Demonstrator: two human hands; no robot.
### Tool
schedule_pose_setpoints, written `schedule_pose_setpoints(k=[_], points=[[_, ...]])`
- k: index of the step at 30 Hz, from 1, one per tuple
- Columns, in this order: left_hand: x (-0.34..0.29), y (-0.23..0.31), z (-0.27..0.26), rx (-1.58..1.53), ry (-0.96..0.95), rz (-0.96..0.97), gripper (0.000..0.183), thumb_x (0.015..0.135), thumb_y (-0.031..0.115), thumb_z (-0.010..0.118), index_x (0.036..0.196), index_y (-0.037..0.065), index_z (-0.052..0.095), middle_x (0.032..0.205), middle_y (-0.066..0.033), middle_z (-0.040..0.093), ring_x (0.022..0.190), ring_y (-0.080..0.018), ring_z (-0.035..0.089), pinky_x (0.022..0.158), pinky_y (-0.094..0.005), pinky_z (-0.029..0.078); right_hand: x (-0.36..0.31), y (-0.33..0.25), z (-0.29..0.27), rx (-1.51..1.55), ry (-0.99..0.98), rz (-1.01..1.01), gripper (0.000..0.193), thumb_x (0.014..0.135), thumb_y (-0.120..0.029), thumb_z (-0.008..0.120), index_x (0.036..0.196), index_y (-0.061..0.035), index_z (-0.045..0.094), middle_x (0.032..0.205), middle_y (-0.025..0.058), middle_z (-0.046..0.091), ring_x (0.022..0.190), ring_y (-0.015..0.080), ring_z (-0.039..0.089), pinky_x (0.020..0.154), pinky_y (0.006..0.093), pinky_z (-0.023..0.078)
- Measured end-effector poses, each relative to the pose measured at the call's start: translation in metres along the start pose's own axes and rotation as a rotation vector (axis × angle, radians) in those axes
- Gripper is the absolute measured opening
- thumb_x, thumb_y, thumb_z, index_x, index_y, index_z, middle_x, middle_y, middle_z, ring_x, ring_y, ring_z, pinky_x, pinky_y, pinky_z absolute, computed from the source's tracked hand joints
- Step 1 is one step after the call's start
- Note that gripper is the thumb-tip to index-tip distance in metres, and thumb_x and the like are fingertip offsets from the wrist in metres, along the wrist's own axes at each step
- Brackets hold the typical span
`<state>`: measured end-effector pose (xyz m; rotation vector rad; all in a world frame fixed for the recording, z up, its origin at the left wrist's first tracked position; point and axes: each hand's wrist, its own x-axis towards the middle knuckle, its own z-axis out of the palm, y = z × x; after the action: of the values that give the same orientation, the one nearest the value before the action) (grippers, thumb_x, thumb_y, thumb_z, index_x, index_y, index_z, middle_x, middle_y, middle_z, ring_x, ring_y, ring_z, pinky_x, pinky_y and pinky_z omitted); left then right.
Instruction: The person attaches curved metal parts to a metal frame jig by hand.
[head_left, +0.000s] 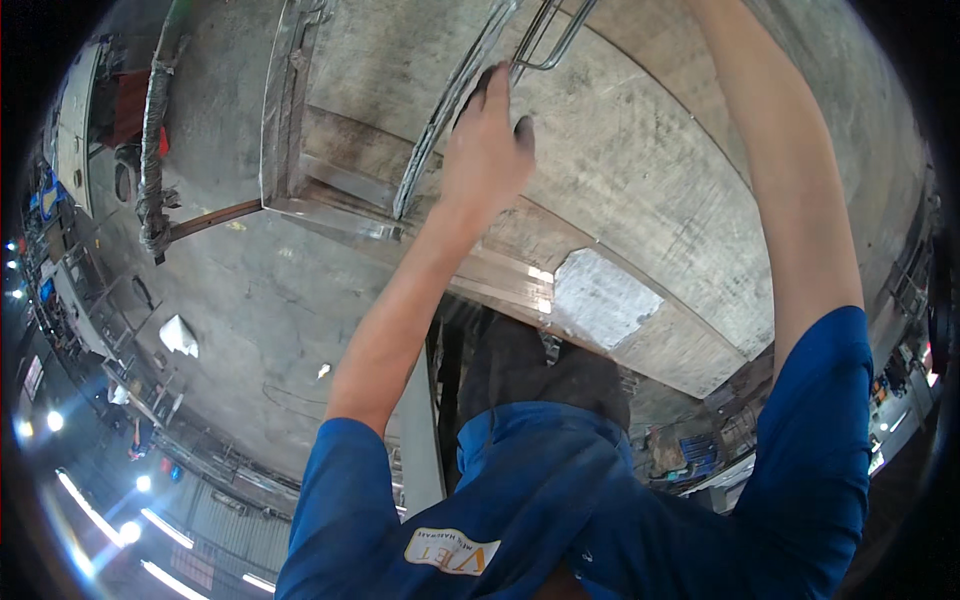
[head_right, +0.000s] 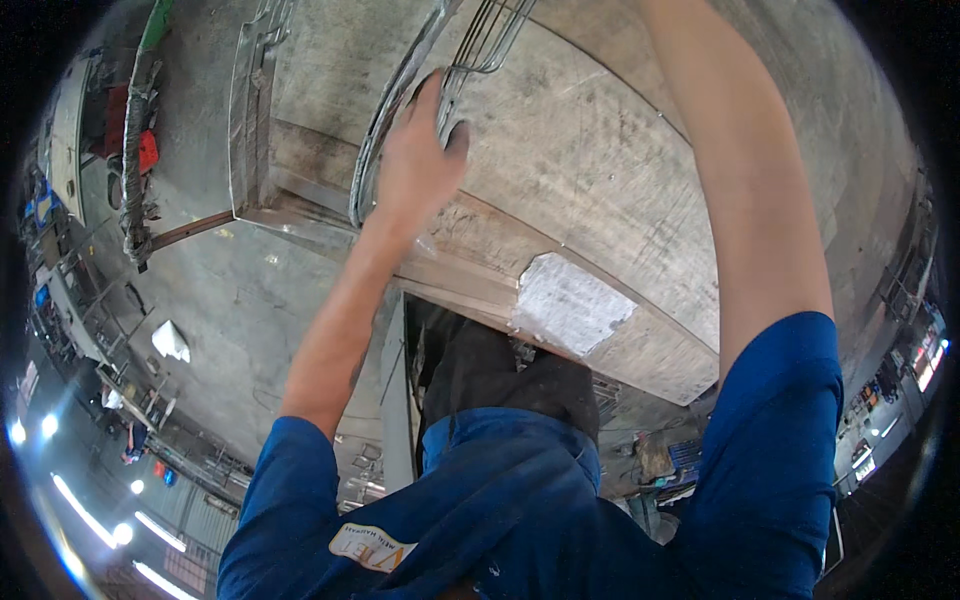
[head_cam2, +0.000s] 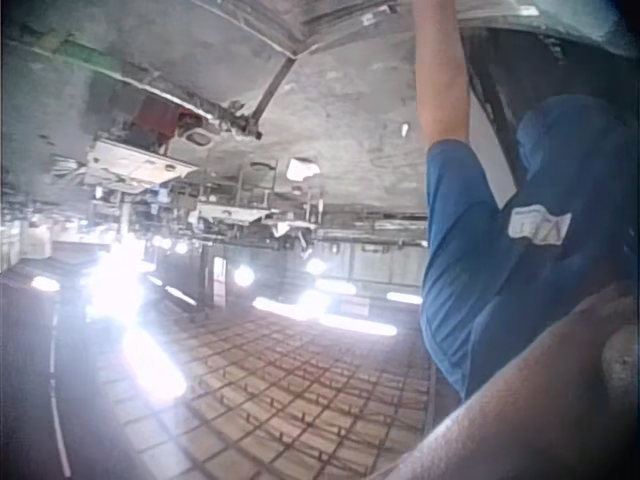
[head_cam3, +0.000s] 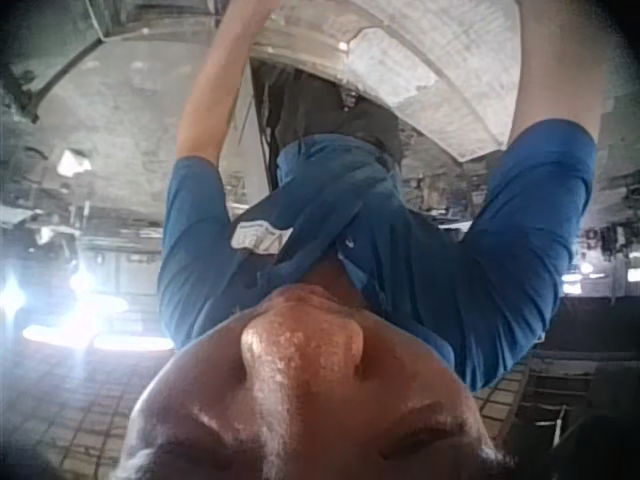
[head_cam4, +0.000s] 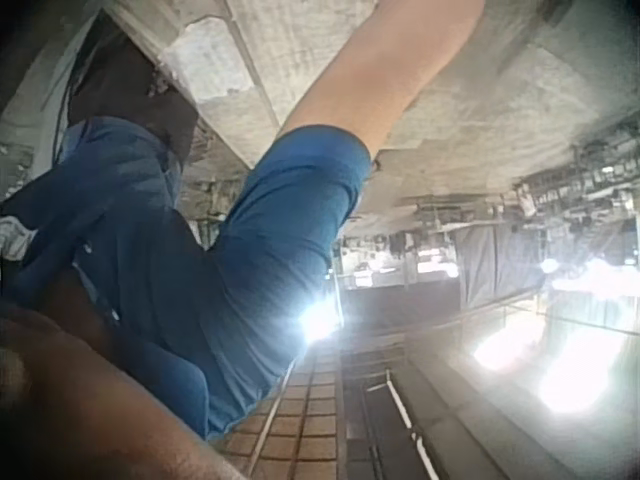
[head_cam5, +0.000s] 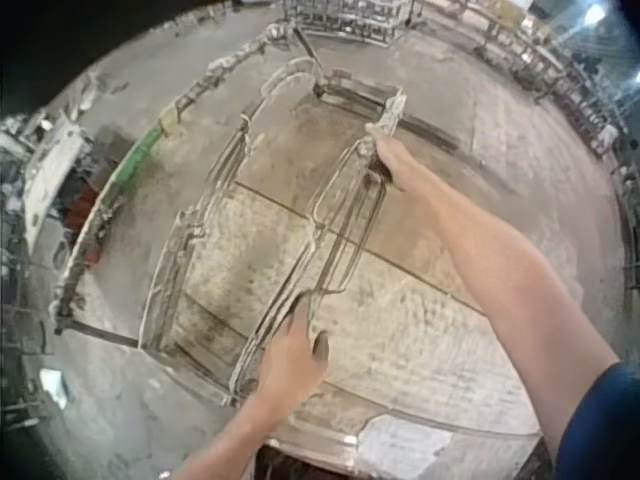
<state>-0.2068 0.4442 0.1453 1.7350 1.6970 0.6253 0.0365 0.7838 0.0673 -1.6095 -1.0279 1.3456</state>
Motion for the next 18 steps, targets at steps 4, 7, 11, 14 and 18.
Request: schedule_pose_setpoints(k=[4,7,11,14,18], points=[[-0.076,-0.013,-0.073,-0.099,0.177,0.112,0.028,0.097,0.002,0.064,0.124,-0.004,0.067,0.116,-0.0174,0.073,0.106,-0.0289,0.071,0.093,-0.0359,0.054,-0.112,-0.029,0.011,-0.060,0.098,-0.019,0.062,0.096,-0.070,0.053,0.094,-0.0092,0.065,0.079,0.0025,0.062,0.069,0.0170,0.058,0.064,0.0361,0.048],[-0.115,-0.030,-0.095,-0.166,0.385,-0.081,0.021,0.099,-0.001,0.061,0.117,-0.005,0.070,0.111,-0.0125,0.074,0.098,-0.0209,0.071,0.089,-0.0332,0.055,-0.167,0.039,-0.027,0.063,0.058,-0.022,0.078,0.090,-0.084,0.044,0.107,-0.0108,0.065,0.093,0.0091,0.063,0.082,0.0210,0.062,0.073,0.0416,0.052],[-0.179,-0.094,-0.114,-0.162,0.504,-0.343,0.020,0.099,0.004,0.063,0.118,-0.001,0.070,0.112,-0.0112,0.074,0.101,-0.0222,0.070,0.092,-0.0353,0.054,-0.332,0.124,0.056,0.177,-0.084,0.356,0.035,0.091,-0.025,0.061,0.109,0.0044,0.067,0.096,0.0153,0.070,0.092,0.0254,0.066,0.082,0.0381,0.053],[-0.220,-0.132,-0.098,-0.247,0.456,-0.528,0.026,0.101,0.008,0.063,0.124,-0.002,0.067,0.115,-0.0126,0.072,0.104,-0.0230,0.069,0.097,-0.0349,0.051,-0.401,0.129,0.110,0.184,-0.268,0.519,0.051,0.086,-0.015,0.065,0.131,0.0079,0.057,0.109,0.0160,0.070,0.097,0.0246,0.068,0.089,0.0345,0.056],[-0.248,-0.144,-0.066,-0.295,0.256,-0.660,0.035,0.101,0.004,0.061,0.133,-0.010,0.057,0.128,-0.0187,0.067,0.111,-0.0235,0.066,0.098,-0.0346,0.052,-0.408,0.120,0.149,0.031,-0.314,0.458,0.064,0.077,-0.021,0.071,0.129,0.0104,0.055,0.096,0.0163,0.070,0.085,0.0234,0.066,0.079,0.0359,0.053]])
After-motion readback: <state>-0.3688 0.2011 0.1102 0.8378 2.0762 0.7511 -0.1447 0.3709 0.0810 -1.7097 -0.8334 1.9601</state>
